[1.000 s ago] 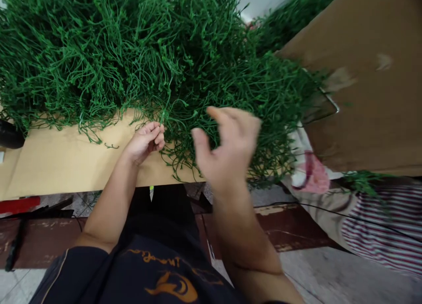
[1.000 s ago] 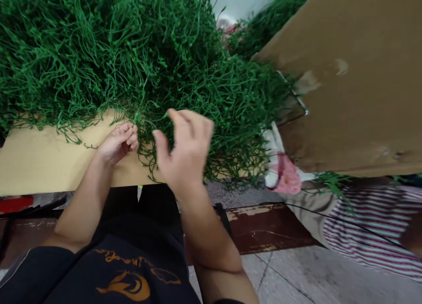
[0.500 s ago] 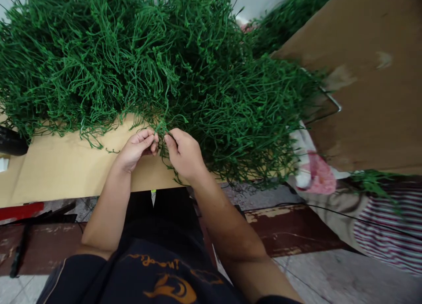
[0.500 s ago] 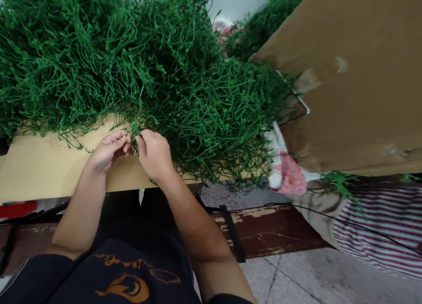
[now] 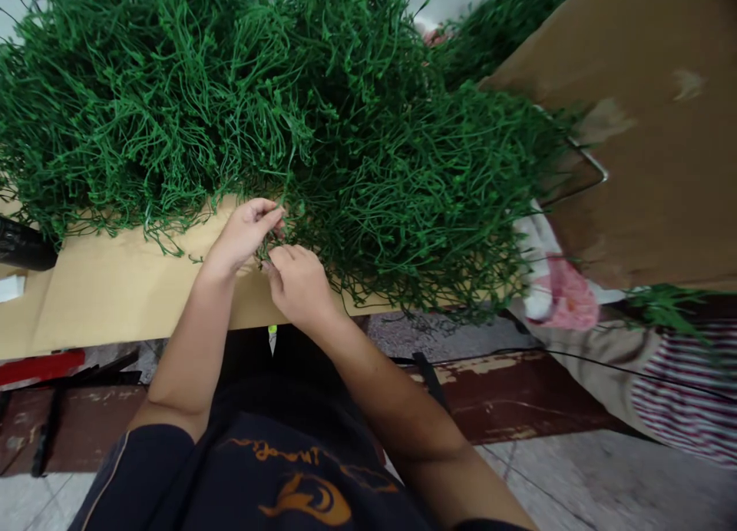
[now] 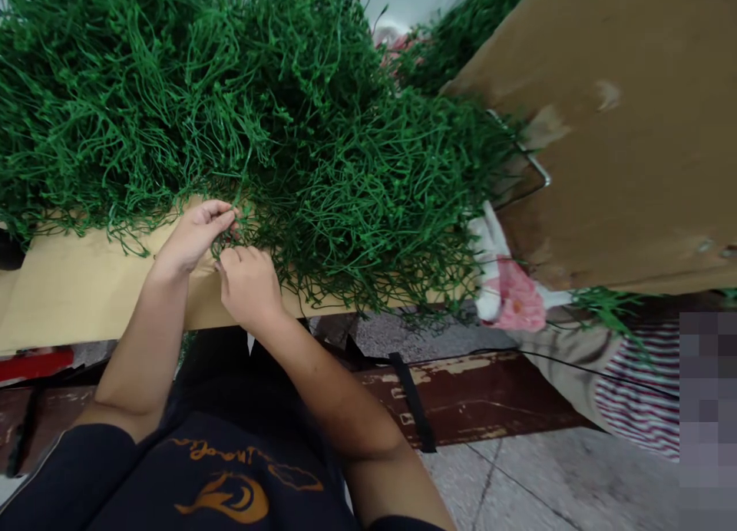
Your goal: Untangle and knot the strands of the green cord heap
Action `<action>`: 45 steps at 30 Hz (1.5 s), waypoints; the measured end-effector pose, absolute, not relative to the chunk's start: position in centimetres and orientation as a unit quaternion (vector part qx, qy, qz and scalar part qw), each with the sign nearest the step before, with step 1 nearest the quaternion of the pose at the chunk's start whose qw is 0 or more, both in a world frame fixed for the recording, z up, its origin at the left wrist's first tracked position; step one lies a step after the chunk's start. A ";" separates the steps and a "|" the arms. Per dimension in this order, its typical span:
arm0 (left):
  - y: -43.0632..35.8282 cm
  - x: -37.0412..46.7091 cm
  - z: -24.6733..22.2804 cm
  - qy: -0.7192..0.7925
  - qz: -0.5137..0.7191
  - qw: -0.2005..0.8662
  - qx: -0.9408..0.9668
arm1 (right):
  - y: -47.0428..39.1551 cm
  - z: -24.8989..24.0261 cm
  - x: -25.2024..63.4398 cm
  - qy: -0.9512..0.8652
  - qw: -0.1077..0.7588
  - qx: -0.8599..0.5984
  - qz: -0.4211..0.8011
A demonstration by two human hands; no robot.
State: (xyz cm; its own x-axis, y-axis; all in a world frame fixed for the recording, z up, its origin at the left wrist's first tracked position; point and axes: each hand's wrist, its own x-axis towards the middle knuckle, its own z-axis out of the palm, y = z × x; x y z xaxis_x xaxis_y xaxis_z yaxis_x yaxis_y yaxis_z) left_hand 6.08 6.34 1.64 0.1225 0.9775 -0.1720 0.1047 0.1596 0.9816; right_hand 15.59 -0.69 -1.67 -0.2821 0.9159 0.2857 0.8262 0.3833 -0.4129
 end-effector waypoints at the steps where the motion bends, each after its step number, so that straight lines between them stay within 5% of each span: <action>1: 6.3 5.8 1.3 0.530 0.413 0.555 0.491 | -0.7 -1.8 15.7 -0.795 0.245 -0.545 0.105; 7: 6.7 4.6 -0.3 0.537 0.455 0.581 0.408 | -1.8 -2.3 15.8 -0.787 0.312 -0.512 0.147; 13: 7.8 3.9 -0.6 0.561 0.542 0.534 0.326 | -6.3 -2.5 13.8 -0.882 0.363 -0.208 0.216; 25: 6.4 4.3 -0.4 0.477 0.452 0.676 0.332 | -2.3 2.1 27.0 -0.611 0.498 -0.605 -0.115; 35: 6.3 4.3 -0.9 0.442 0.452 0.702 0.329 | 2.2 -2.2 17.8 -0.722 0.433 -0.495 0.214; 45: 6.4 4.8 -0.8 0.470 0.477 0.669 0.322 | 1.7 -2.5 17.0 -0.691 0.441 -0.510 0.259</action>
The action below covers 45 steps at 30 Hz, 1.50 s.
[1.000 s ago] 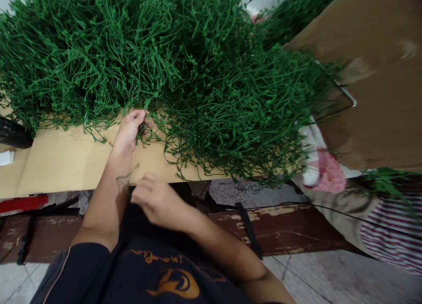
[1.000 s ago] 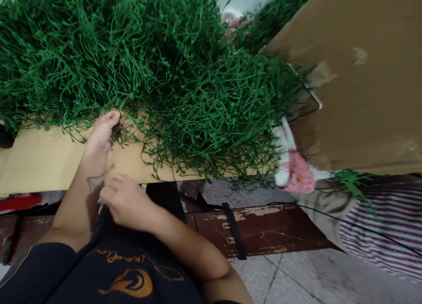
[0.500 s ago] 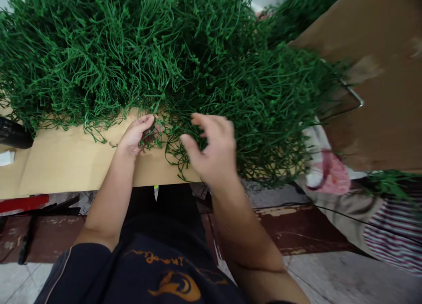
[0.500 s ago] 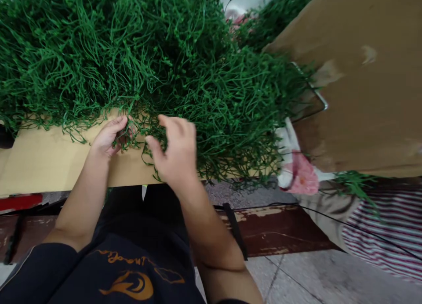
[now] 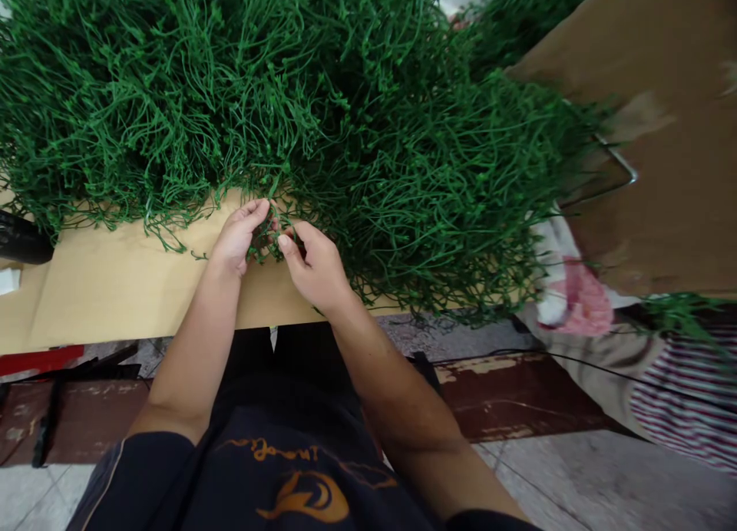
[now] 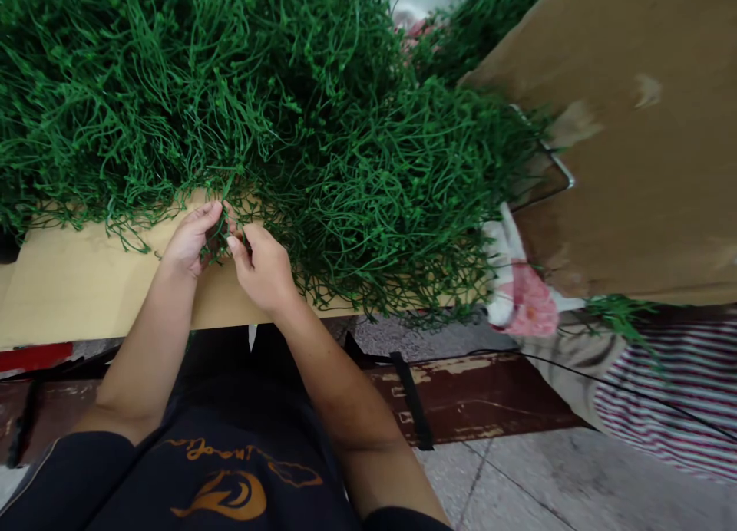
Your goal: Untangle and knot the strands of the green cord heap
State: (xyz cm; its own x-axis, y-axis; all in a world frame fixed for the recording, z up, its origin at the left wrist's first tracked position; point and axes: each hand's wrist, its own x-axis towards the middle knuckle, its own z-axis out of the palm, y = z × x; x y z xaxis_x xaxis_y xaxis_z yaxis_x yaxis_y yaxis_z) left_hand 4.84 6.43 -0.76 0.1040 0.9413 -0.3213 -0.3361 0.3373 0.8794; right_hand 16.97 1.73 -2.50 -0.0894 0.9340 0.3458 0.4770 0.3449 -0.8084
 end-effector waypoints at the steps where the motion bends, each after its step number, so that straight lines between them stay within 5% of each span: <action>1: 6.5 4.8 -0.8 0.466 0.484 0.670 0.314 | 1.6 -2.5 16.8 -0.697 0.438 -0.504 0.263; 8: 6.8 4.5 -0.8 0.477 0.507 0.658 0.287 | 0.2 -2.2 16.8 -0.736 0.415 -0.444 0.298; 15: 6.7 4.6 -1.2 0.462 0.507 0.661 0.305 | 0.2 -1.1 19.4 -0.655 0.493 -0.530 0.218; 22: 6.0 5.3 -0.8 0.452 0.475 0.670 0.346 | 1.6 -2.9 17.1 -0.640 0.451 -0.508 0.360; 31: 6.3 5.9 -0.9 0.467 0.485 0.666 0.322 | 1.0 -2.5 16.6 -0.704 0.445 -0.482 0.271; 37: 7.1 4.6 -0.9 0.473 0.579 0.620 0.239 | -3.7 0.0 14.7 -0.862 0.371 -0.247 0.243; 45: 6.0 4.9 -0.7 0.408 0.451 0.743 0.279 | 0.8 -0.8 19.1 -0.668 0.478 -0.530 0.211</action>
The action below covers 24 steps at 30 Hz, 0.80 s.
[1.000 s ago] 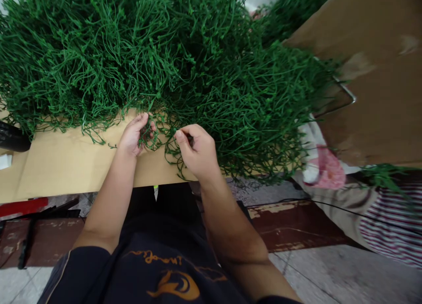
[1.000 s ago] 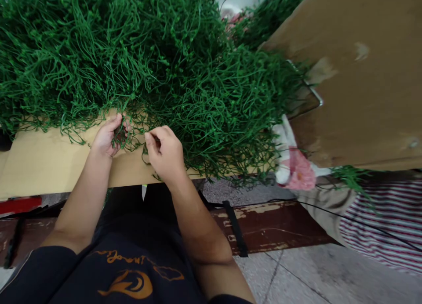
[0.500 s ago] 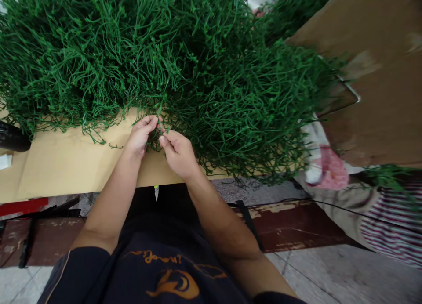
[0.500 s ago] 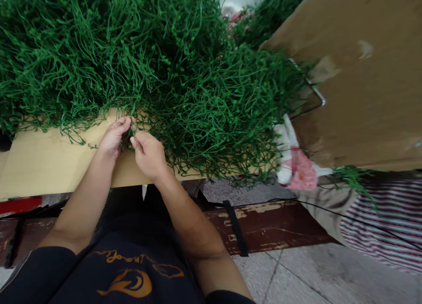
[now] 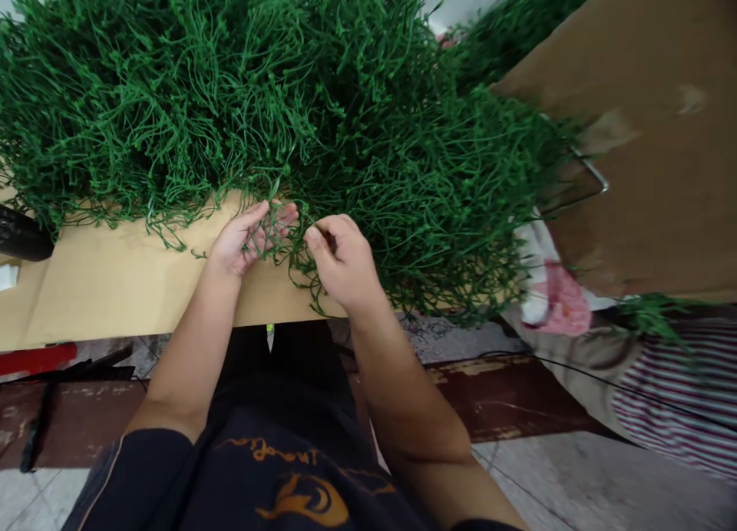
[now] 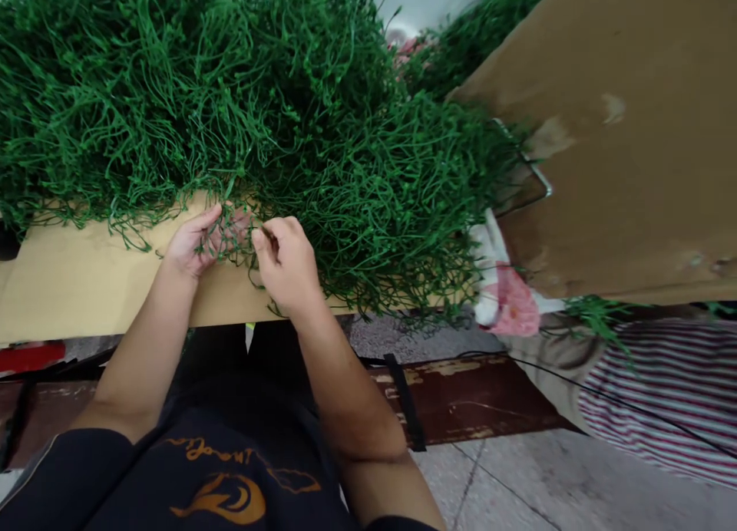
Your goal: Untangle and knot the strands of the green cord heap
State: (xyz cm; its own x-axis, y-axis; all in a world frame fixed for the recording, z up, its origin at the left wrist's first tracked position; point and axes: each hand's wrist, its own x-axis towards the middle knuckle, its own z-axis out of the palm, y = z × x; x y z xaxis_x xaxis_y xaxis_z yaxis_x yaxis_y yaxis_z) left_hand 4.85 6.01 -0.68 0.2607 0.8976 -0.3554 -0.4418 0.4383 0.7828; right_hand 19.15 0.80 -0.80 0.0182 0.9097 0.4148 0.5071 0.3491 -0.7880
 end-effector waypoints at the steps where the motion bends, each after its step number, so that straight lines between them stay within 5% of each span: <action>1: 6.0 4.9 -0.6 0.404 0.447 0.749 0.277 | 1.2 -1.4 19.1 -0.666 0.475 -0.533 0.218; 7: 6.2 5.1 -1.0 0.395 0.431 0.763 0.276 | 2.7 -3.6 16.6 -0.658 0.453 -0.531 0.282; 24: 5.8 6.1 -1.6 0.405 0.495 0.719 0.271 | 1.1 -2.0 16.7 -0.753 0.325 -0.524 0.229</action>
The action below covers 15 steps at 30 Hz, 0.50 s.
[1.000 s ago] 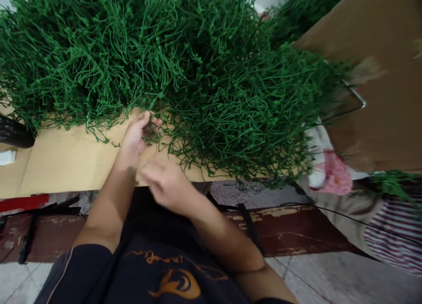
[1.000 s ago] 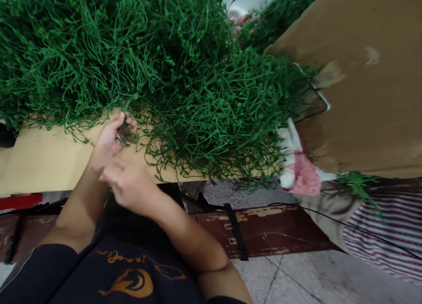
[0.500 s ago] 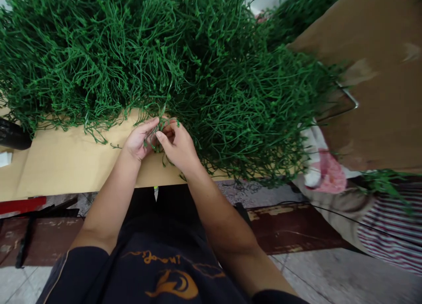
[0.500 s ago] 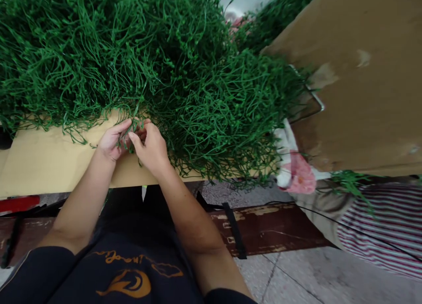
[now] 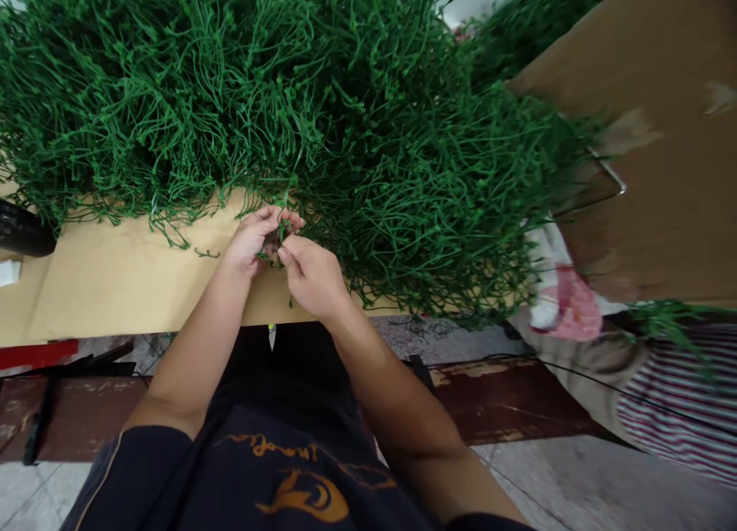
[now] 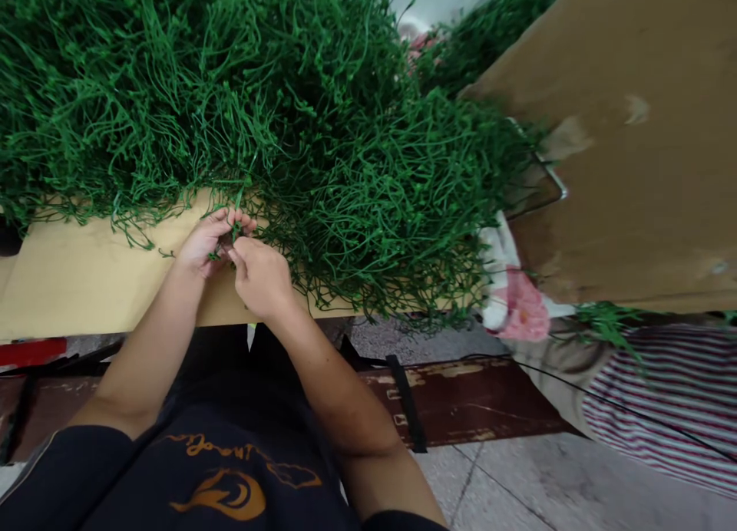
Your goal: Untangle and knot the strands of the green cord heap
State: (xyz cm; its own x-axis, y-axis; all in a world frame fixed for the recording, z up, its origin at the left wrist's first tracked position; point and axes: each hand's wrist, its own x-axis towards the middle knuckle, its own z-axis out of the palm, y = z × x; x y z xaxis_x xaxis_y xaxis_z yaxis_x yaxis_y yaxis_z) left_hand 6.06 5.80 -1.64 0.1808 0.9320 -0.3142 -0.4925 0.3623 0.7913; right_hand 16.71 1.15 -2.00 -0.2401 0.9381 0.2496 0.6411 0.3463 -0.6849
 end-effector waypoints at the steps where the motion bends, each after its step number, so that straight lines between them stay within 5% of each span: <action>1: 5.7 6.3 -1.7 0.404 0.496 0.719 0.271 | 0.9 -2.0 17.0 -0.752 0.322 -0.526 0.231; 5: 6.3 6.2 -1.7 0.437 0.510 0.703 0.234 | -1.6 -1.6 16.7 -0.780 0.327 -0.479 0.236; 10: 7.2 3.8 -1.2 0.429 0.562 0.677 0.205 | -5.5 0.1 15.2 -0.885 0.338 -0.201 0.251; 15: 6.1 4.0 -1.1 0.334 0.479 0.785 0.206 | -1.2 0.7 17.9 -0.749 0.429 -0.471 0.182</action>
State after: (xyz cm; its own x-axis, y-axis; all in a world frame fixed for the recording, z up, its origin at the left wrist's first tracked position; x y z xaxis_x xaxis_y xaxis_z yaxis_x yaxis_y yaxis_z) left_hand 4.03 6.07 -1.08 0.3176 0.8897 -0.3280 -0.6144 0.4565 0.6435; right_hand 17.95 -1.16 0.69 -0.1876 0.8618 0.4712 0.5488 0.4898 -0.6774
